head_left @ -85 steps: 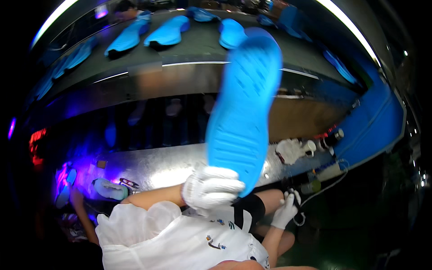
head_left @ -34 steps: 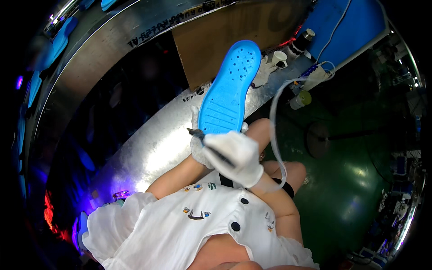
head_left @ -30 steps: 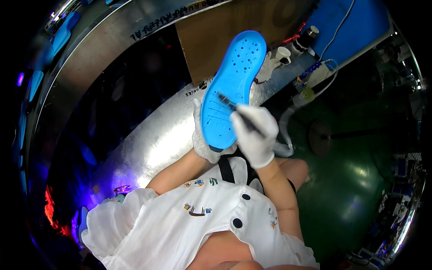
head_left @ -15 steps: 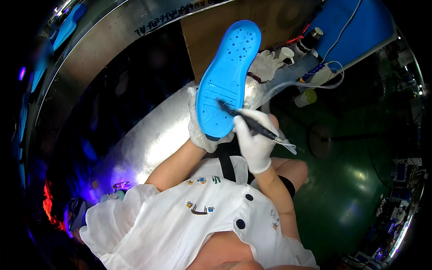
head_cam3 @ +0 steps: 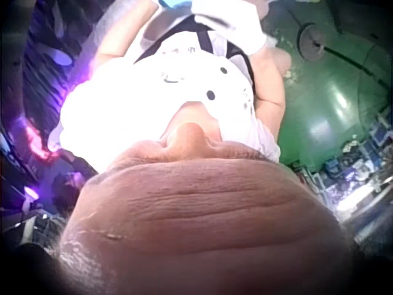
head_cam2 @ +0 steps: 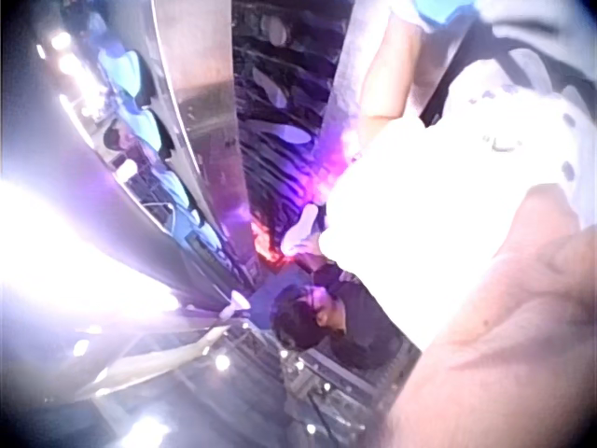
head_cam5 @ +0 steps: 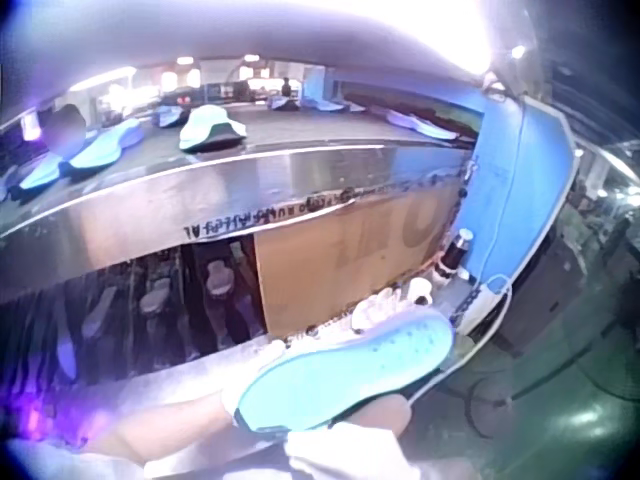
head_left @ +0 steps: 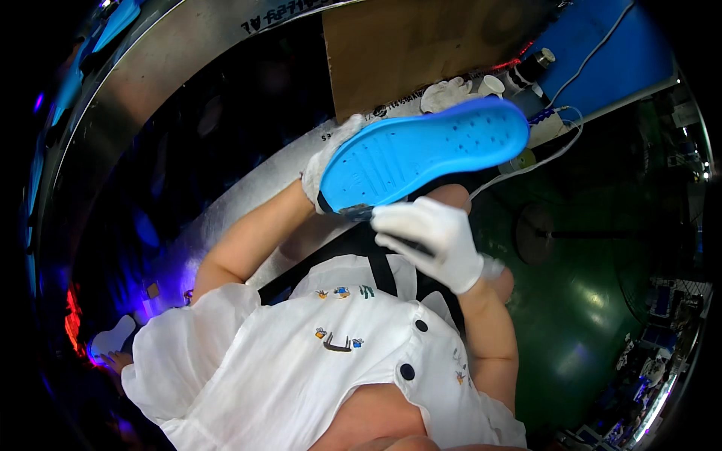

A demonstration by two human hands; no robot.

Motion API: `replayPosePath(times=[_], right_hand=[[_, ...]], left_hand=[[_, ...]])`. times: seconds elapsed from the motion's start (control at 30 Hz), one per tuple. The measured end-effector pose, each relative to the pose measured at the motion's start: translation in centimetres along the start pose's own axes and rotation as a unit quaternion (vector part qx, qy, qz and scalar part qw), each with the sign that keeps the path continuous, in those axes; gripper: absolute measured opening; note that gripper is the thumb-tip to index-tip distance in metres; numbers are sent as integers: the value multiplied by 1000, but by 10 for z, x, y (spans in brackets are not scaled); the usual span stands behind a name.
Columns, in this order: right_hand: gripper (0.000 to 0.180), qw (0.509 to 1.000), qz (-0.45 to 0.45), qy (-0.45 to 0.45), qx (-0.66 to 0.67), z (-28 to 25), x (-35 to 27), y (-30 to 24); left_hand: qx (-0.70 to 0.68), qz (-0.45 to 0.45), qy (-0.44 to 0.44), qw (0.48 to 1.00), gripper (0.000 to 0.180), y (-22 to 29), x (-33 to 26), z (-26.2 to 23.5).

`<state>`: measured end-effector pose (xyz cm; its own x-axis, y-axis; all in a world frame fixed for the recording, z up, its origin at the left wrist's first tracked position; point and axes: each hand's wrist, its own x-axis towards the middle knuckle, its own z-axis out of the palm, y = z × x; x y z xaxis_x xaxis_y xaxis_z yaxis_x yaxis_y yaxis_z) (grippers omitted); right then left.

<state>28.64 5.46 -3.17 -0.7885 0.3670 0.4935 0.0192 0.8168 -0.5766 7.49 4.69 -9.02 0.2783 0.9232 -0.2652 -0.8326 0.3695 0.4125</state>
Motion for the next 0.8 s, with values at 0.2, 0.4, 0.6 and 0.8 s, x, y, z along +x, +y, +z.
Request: replayPosePath(times=[0.2,0.4,0.6,0.8], right_hand=[[23,992,14,-111,-66,12,7,-26],[22,997,-8,-32,-73,10,2,-14],[25,996,22,88,-27,2,3,-11],[31,992,-42,101,-65,-2,-2,-6]], left_hand=[[120,1,-35,992,69,22,18,-37],[260,-50,-92,960,60,43,13,-21],[419,103,-142,891,42,51,10,-58],[516,83,-66,850,48,65,-4,-11]])
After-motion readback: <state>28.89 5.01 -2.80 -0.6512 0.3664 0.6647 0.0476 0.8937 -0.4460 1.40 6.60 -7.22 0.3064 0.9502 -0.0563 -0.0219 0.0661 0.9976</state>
